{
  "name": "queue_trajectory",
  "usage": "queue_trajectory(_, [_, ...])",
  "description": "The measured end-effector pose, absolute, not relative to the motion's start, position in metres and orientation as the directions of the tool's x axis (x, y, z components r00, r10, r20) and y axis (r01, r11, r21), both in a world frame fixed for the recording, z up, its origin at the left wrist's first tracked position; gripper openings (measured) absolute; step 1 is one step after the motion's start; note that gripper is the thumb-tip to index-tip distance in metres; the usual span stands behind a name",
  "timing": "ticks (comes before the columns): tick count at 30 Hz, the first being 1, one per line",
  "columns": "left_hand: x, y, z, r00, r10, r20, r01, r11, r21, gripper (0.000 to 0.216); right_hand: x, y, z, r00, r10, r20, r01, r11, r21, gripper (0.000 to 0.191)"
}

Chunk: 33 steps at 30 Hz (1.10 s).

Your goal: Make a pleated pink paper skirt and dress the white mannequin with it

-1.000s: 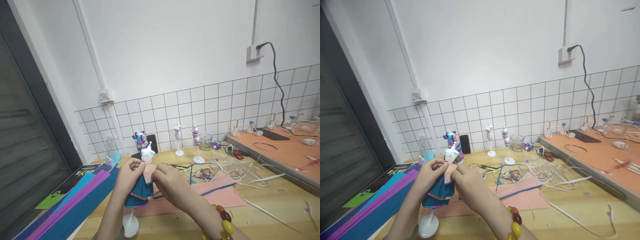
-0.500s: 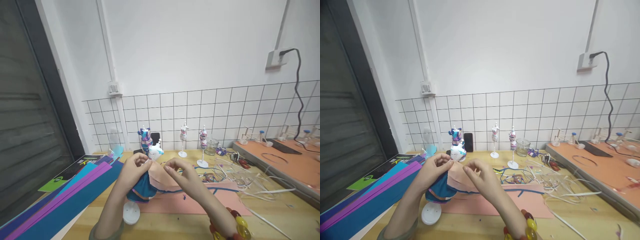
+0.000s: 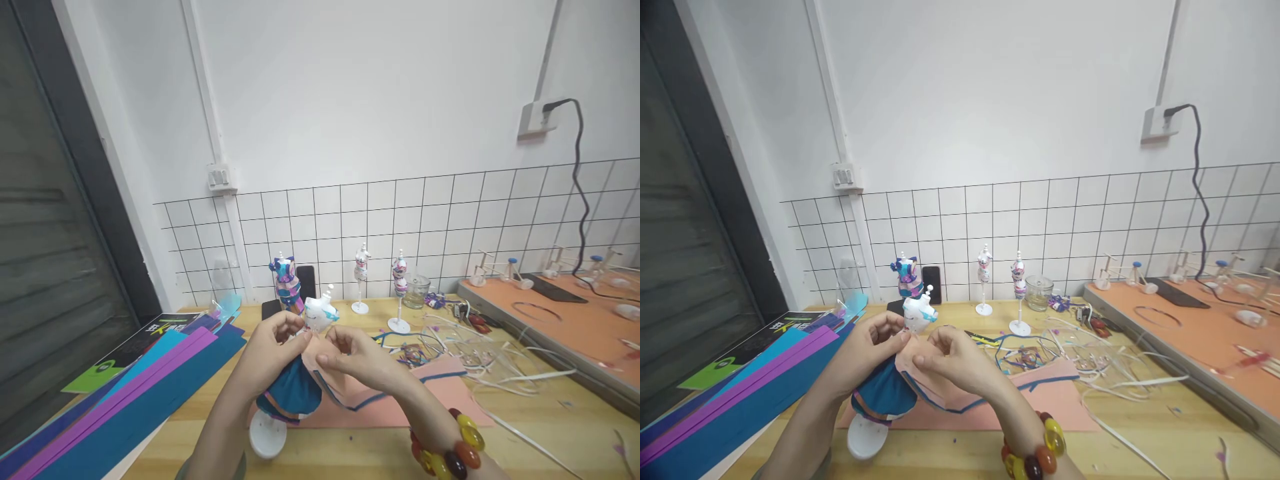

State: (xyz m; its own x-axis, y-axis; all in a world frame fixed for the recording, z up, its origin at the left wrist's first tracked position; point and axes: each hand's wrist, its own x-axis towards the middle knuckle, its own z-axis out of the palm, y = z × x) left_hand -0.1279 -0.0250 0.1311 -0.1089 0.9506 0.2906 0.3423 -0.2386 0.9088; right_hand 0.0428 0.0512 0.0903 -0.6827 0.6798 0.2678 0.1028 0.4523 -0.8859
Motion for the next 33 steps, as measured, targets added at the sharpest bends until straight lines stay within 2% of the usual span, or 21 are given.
queue_trajectory(7, [-0.125,-0.029,0.134,-0.110,0.947,0.302,0.347,-0.248,0.905,0.017,0.048,0.048,0.093,-0.720,0.660,0.216,0.108,0.413,-0.904,0.040])
queue_trajectory(15, [-0.122,-0.020,0.127,-0.138,0.950,0.280,0.312,-0.227,0.923,0.020,0.055,0.037,0.108,-0.620,0.735,0.275,0.295,0.543,-0.786,0.032])
queue_trajectory(20, [-0.123,-0.012,0.118,-0.109,0.958,0.264,0.237,-0.232,0.943,0.021,0.050,0.037,0.103,-0.583,0.747,0.320,0.324,0.575,-0.751,0.037])
queue_trajectory(25, [-0.121,-0.008,0.110,-0.095,0.962,0.256,0.206,-0.233,0.951,0.023,0.047,0.041,0.097,-0.561,0.746,0.358,0.305,0.589,-0.748,0.030])
queue_trajectory(33, [-0.123,-0.007,0.105,0.066,0.966,0.251,0.170,-0.259,0.951,0.037,0.050,0.045,0.096,-0.550,0.751,0.367,0.398,0.621,-0.675,0.025])
